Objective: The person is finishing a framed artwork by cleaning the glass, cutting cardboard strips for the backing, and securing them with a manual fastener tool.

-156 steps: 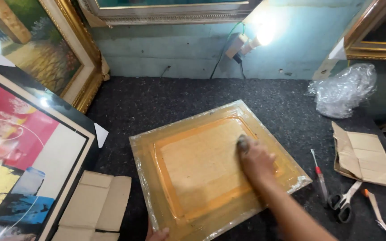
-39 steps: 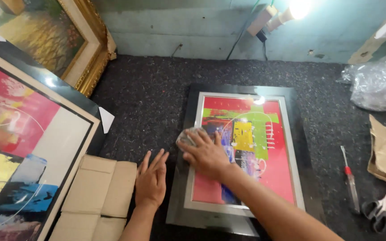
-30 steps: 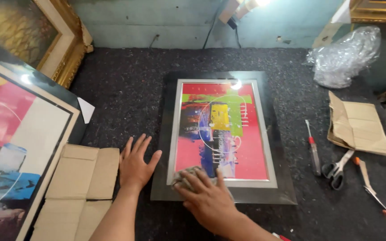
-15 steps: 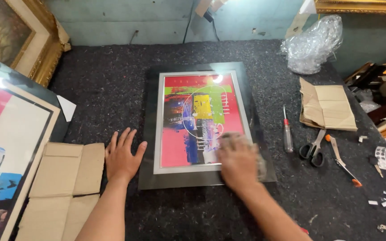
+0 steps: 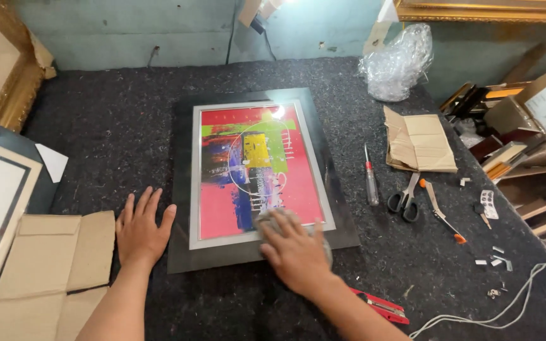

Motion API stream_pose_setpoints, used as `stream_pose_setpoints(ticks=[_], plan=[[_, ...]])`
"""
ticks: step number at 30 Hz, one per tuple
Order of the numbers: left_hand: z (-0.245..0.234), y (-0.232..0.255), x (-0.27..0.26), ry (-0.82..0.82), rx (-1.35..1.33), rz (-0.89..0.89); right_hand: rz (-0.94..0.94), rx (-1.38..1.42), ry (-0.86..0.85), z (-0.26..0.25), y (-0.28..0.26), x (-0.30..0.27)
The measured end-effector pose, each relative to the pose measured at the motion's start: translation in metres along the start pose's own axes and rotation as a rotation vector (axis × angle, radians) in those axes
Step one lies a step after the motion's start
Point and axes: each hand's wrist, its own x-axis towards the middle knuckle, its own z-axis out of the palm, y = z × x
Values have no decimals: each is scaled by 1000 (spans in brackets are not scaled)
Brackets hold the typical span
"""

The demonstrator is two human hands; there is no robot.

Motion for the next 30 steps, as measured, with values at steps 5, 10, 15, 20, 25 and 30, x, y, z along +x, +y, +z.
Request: stream_pose_setpoints(ticks=[5,10,15,20,25,30], plan=[[1,-1,2,15,22,8,282,-147,57,0,70,-27],[-3,3,5,-21,37,-51,254,-205,148,7,94,-11],[-4,6,9,-54,63,-106,151,-245,296,-1,123,69],[-11,13,17,-158,69,-203,178,-84,252,-34,144,160],[27,-5,21,84,259,-186,257,-14,314,-52,164,241],[39,-12,25,144,221,-191,381,46,259,-84,154,283]])
